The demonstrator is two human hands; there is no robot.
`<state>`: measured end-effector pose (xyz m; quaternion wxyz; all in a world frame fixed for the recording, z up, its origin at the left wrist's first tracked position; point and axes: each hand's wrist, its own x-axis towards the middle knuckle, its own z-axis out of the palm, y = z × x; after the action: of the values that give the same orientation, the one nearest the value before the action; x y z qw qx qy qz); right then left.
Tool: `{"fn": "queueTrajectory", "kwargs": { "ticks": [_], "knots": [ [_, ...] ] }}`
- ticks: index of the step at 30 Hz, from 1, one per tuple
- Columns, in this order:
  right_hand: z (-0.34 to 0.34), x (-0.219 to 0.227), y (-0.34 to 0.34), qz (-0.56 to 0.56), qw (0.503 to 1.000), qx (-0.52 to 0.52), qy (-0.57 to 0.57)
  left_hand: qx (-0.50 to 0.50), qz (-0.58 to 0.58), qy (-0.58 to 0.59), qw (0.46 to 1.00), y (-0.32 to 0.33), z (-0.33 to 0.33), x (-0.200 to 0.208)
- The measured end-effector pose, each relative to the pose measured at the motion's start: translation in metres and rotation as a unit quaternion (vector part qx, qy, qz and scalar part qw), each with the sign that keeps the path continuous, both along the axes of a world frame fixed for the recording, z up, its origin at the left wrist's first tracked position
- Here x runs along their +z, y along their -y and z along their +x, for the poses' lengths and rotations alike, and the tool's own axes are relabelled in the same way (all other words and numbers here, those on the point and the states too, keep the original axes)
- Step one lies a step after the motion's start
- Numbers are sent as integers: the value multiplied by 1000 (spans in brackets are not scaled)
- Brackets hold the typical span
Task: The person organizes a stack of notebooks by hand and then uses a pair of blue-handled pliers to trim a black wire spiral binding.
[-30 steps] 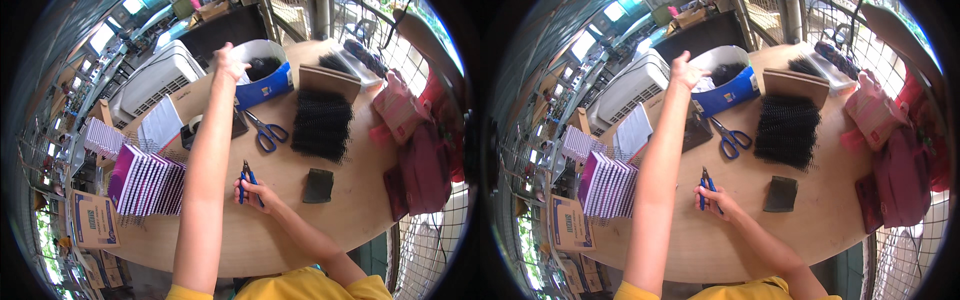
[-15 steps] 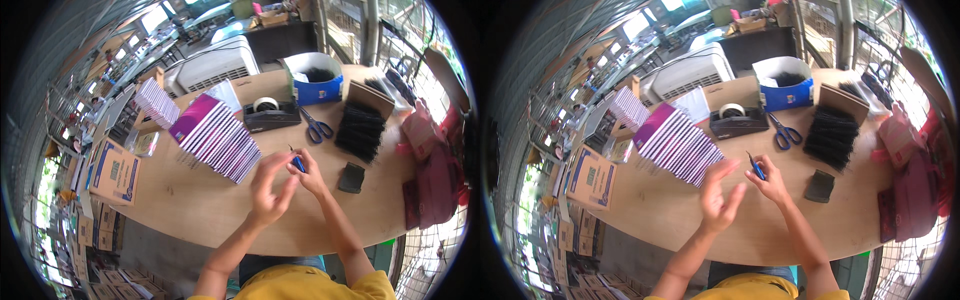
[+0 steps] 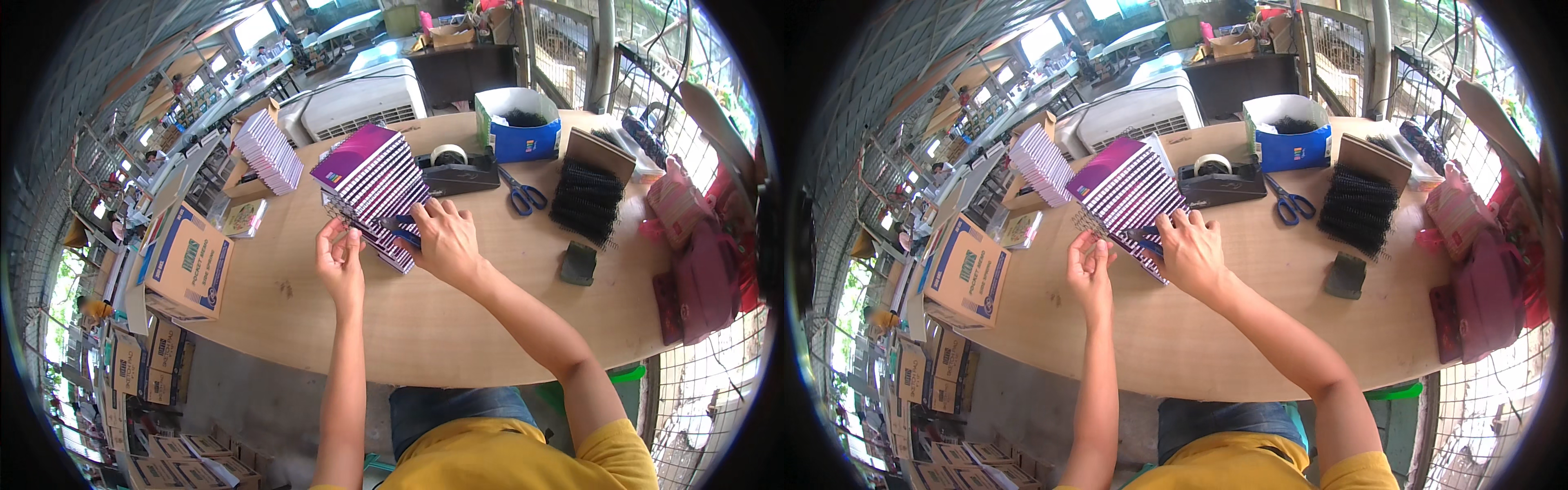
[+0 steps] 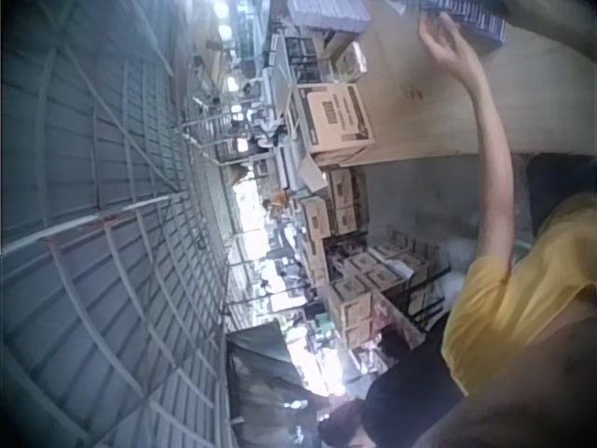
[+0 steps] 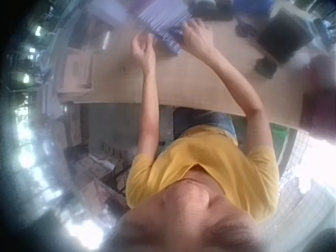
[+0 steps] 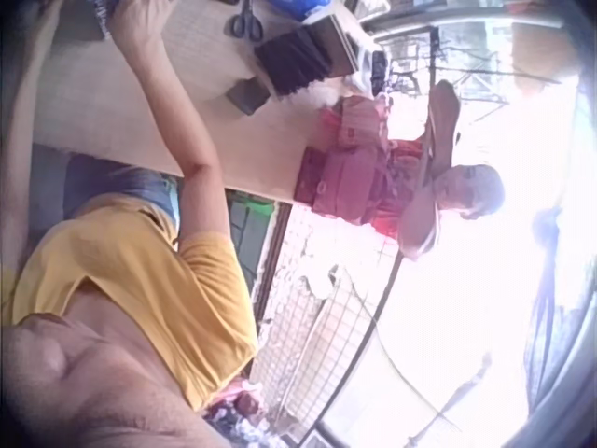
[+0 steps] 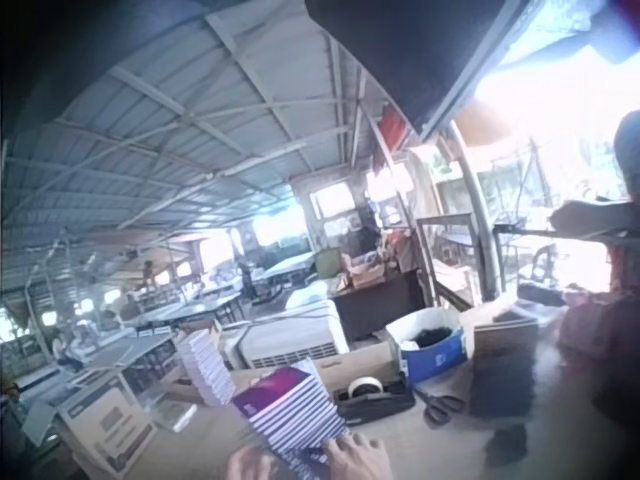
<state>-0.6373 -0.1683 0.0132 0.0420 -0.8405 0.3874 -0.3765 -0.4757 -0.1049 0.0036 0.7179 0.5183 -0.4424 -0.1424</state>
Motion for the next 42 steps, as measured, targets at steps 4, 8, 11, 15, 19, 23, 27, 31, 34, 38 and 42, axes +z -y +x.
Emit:
{"fn": "queueTrajectory", "kwargs": {
  "ticks": [4,8,11,15,19,23,27,31,34,38,42],
  "knots": [
    [11,4,-1,-4,1000,-14,-9,7,-3,20,1000,8,6,3],
    [16,6,-4,-16,999,-41,-27,12,-14,31,999,12,9,1],
    [18,5,-5,-26,998,-43,-27,12,-14,34,999,11,9,0],
    [20,2,-1,-22,999,-28,-13,12,-28,29,999,12,9,-1],
    [21,2,7,45,998,23,-22,18,-13,39,999,12,9,0],
    [13,2,5,35,999,-2,22,13,-4,39,999,10,9,2],
    [10,4,-2,-26,999,-32,23,-1,-35,32,999,8,8,2],
    [17,9,-4,-21,999,-41,3,13,-10,52,999,10,8,4],
    [21,10,-4,-12,999,-37,1,11,-7,49,999,9,8,4],
    [19,12,-6,-4,1000,-23,7,6,2,43,999,8,11,3],
    [14,14,-8,15,999,-28,4,6,-1,65,998,10,20,3]
  ]
}}
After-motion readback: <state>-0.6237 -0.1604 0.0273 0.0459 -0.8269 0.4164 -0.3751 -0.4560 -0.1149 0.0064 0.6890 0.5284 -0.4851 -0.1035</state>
